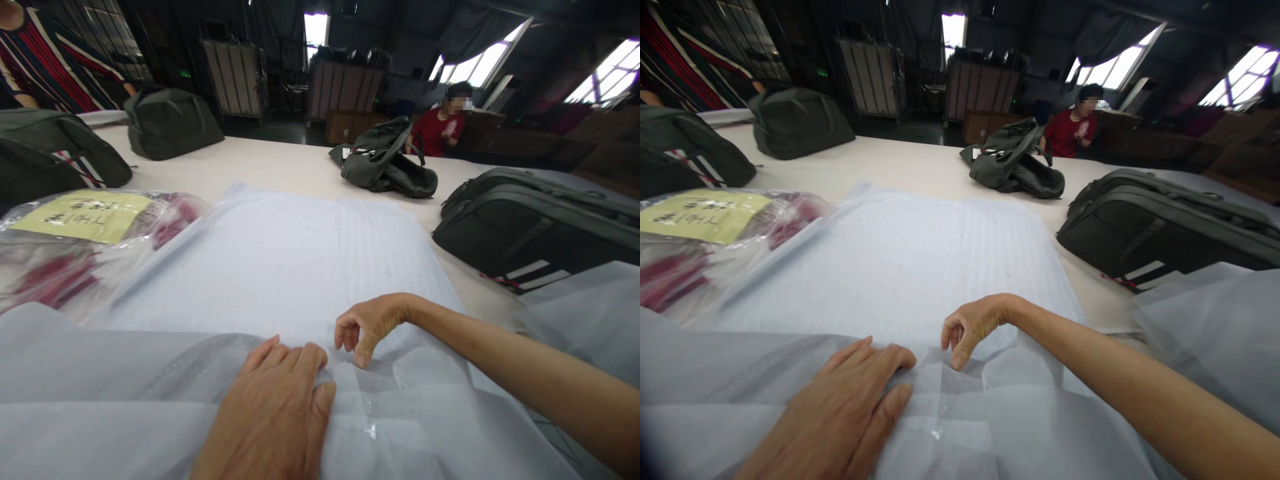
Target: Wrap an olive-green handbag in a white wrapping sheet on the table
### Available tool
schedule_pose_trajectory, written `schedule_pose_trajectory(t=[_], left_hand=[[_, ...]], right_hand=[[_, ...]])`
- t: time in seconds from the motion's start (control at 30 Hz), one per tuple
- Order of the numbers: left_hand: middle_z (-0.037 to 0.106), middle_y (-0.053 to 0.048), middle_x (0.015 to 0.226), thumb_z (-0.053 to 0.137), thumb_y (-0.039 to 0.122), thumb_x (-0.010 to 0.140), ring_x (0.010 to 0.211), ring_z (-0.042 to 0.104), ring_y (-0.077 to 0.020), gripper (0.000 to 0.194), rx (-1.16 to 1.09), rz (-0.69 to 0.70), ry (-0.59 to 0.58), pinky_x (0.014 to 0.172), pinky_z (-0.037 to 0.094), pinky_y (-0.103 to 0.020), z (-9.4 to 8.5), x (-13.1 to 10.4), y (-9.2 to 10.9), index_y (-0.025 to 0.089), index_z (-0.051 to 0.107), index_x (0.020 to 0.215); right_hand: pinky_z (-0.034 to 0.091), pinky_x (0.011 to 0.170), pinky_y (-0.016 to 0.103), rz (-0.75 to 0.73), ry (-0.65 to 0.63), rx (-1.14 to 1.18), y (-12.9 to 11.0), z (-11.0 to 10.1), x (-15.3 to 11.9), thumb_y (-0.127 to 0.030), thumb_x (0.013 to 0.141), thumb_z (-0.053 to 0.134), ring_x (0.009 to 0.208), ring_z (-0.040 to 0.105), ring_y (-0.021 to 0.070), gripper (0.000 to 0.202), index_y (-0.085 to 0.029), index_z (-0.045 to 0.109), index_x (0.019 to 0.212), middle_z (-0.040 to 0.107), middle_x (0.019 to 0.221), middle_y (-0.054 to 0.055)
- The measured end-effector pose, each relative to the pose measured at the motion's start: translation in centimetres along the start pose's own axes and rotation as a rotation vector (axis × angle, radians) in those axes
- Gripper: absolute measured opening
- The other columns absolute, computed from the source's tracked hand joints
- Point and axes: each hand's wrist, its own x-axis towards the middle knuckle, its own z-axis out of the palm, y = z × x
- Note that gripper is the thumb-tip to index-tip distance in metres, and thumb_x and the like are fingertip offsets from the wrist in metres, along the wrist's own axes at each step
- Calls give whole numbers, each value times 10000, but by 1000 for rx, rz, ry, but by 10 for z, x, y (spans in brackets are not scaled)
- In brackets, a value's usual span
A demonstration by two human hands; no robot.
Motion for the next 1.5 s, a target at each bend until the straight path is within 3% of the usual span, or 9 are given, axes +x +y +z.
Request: schedule_pose_trajectory(t=[0.1,0.2,0.4,0.57,0.77,0.9,1.13,1.33,1.5], left_hand=[[684,-67,1108,300,300,947,1040,614,-276,343,-17,-16,38,1136,249,-571,2,0,1,254,631,1026],[689,-74,1057,294,317,954,1005,607,-274,349,-8,-27,77,1106,278,-565,0,-1,3,236,612,1073],[676,-58,970,293,311,981,955,596,-246,321,-75,8,208,1018,365,-479,-4,-6,5,217,596,1026],[641,-107,1195,318,218,929,1093,583,-193,354,-314,-51,362,975,427,-296,-14,-4,5,148,559,1179],[684,-41,1150,319,376,965,1019,627,-197,377,-203,11,458,854,470,-299,-86,-57,9,239,583,1198],[700,-85,1125,470,582,879,1055,615,-303,456,36,34,365,910,429,-410,-121,-125,-33,241,659,1116],[681,-68,1059,673,494,709,994,620,-299,395,114,-66,325,908,428,-386,-114,-175,-156,257,700,1024],[640,2,814,619,434,688,793,603,-217,304,-29,-122,419,679,410,-275,-108,-167,-185,226,641,910],[558,17,714,470,555,710,737,560,-200,372,-137,-62,372,649,388,-268,-101,-162,-200,202,557,790]], right_hand=[[472,887,403,212,553,-314,-1,-17,-31,-422,692,780,1020,610,282,513,-174,660,1125,665,1124,107],[461,959,427,140,933,-288,-35,-15,-84,-447,880,568,1058,616,272,372,-195,677,1131,681,1157,96],[356,1152,455,-138,815,-141,-130,97,-143,-656,865,505,1322,481,317,620,-331,513,1393,520,1449,0],[245,1210,503,-61,742,-278,-116,168,-107,-688,796,567,1425,316,366,828,-301,335,1490,276,1571,13],[220,1204,522,-27,788,-404,-103,163,-91,-674,856,469,1434,304,350,778,-260,325,1498,308,1571,46],[238,1204,489,-41,792,-329,-119,160,-97,-696,873,398,1410,360,326,731,-253,428,1454,406,1525,56],[254,1193,495,-16,895,-306,-119,161,-82,-721,878,336,1382,404,325,742,-228,510,1405,475,1480,71],[259,1193,478,-58,952,-267,-108,159,-72,-695,883,402,1385,406,301,699,-238,513,1400,477,1479,67],[266,1194,435,-88,1306,24,-93,169,-120,-685,870,439,1398,389,275,723,-202,499,1404,467,1489,76]])
